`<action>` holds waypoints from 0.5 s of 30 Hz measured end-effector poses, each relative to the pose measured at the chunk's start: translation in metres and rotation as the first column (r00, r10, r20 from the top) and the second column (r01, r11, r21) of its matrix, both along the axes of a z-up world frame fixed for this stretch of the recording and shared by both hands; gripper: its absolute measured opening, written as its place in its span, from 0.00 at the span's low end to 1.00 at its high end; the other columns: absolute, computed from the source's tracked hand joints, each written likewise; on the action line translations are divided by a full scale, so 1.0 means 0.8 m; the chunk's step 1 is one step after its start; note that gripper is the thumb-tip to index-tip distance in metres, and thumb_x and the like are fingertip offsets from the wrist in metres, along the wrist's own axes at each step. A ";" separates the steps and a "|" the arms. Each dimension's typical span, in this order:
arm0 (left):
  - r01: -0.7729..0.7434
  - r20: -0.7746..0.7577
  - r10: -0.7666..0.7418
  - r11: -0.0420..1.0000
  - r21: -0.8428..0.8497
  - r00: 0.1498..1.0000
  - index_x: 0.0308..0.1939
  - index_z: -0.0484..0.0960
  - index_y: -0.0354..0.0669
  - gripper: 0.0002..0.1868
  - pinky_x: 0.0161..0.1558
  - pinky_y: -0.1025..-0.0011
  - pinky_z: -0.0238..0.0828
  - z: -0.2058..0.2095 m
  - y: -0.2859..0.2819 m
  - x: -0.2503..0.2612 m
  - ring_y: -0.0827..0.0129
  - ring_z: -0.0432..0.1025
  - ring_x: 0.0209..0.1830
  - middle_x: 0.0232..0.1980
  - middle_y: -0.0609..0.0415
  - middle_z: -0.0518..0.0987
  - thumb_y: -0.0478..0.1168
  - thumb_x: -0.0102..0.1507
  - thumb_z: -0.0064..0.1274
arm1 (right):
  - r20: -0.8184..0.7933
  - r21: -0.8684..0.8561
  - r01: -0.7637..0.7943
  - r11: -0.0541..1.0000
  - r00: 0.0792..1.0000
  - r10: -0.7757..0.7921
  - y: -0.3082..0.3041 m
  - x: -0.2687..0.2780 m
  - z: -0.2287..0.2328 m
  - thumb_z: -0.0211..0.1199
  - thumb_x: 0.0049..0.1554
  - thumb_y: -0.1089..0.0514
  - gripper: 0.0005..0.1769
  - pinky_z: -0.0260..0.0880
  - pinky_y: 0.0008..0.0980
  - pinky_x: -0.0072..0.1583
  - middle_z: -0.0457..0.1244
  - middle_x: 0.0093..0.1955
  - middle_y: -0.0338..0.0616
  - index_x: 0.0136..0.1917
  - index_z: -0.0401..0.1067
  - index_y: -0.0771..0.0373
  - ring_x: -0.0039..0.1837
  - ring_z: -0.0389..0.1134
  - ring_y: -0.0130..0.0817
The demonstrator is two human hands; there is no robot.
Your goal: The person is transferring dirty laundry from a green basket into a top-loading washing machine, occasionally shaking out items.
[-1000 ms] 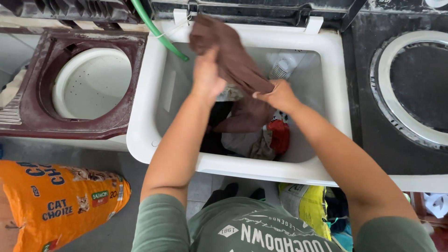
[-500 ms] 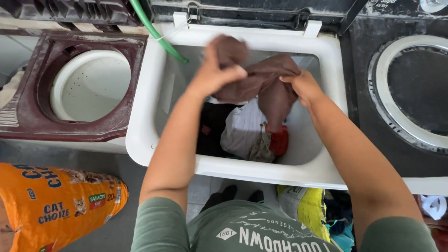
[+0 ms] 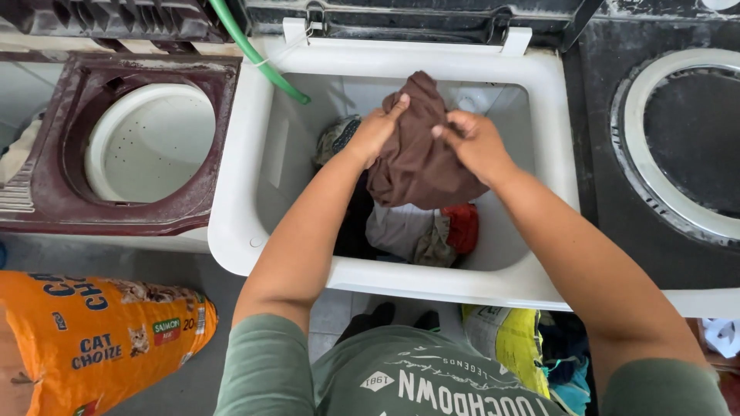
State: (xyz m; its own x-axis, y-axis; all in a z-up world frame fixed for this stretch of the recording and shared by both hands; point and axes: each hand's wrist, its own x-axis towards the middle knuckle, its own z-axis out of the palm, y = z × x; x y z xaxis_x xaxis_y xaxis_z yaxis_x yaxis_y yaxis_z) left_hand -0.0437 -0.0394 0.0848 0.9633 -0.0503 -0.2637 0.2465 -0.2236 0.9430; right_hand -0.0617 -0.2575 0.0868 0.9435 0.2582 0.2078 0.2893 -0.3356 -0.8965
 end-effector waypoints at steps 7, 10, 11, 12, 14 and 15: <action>0.170 0.040 -0.179 0.972 0.161 0.983 0.73 0.59 0.56 0.36 0.67 0.47 0.68 -0.002 0.035 -0.012 0.44 0.70 0.67 0.66 0.38 0.75 0.64 0.67 0.50 | -0.292 0.372 0.335 0.865 0.927 -0.234 -0.001 0.001 0.033 0.66 0.61 0.55 0.11 0.68 0.25 0.44 0.71 0.53 0.37 0.37 0.71 0.56 0.40 0.66 0.24; 0.340 0.118 -0.327 0.934 -0.110 0.938 0.81 0.35 0.61 0.55 0.75 0.47 0.56 0.041 0.034 -0.023 0.50 0.45 0.84 0.86 0.50 0.42 0.68 0.60 0.50 | -0.345 0.397 0.418 0.817 0.893 -0.289 -0.027 0.016 0.016 0.60 0.64 0.60 0.28 0.46 0.27 0.39 0.45 0.29 0.28 0.30 0.47 0.48 0.35 0.47 0.21; 0.341 0.112 -0.329 0.933 -0.113 0.938 0.81 0.35 0.61 0.55 0.75 0.47 0.56 0.035 0.023 -0.030 0.50 0.45 0.84 0.86 0.50 0.42 0.68 0.60 0.50 | -0.351 0.394 0.422 0.817 0.890 -0.291 -0.022 0.013 0.015 0.60 0.64 0.60 0.28 0.46 0.27 0.39 0.45 0.29 0.28 0.30 0.47 0.48 0.35 0.47 0.21; 0.403 0.264 -0.392 0.915 0.013 0.882 0.81 0.39 0.59 0.60 0.76 0.43 0.49 0.031 0.010 -0.034 0.41 0.43 0.83 0.84 0.41 0.41 0.69 0.56 0.58 | -0.339 0.350 0.389 0.852 0.900 -0.272 -0.019 0.012 0.016 0.62 0.65 0.54 0.27 0.51 0.25 0.37 0.45 0.30 0.27 0.32 0.50 0.48 0.34 0.48 0.20; 0.443 0.396 -0.462 0.885 0.143 0.794 0.81 0.44 0.58 0.64 0.77 0.38 0.43 0.010 -0.015 -0.029 0.32 0.42 0.83 0.82 0.32 0.41 0.70 0.53 0.65 | -0.333 0.302 0.360 0.883 0.907 -0.257 -0.017 0.009 0.017 0.64 0.66 0.48 0.26 0.55 0.23 0.35 0.45 0.30 0.26 0.34 0.52 0.47 0.34 0.49 0.18; 0.350 0.498 -0.414 0.910 0.221 0.762 0.66 0.59 0.53 0.37 0.63 0.49 0.56 -0.008 -0.028 -0.020 0.42 0.57 0.67 0.67 0.40 0.58 0.50 0.57 0.60 | -0.299 0.204 0.269 0.941 0.933 -0.202 -0.019 0.008 0.017 0.67 0.63 0.43 0.25 0.53 0.23 0.40 0.46 0.33 0.25 0.37 0.53 0.47 0.37 0.50 0.17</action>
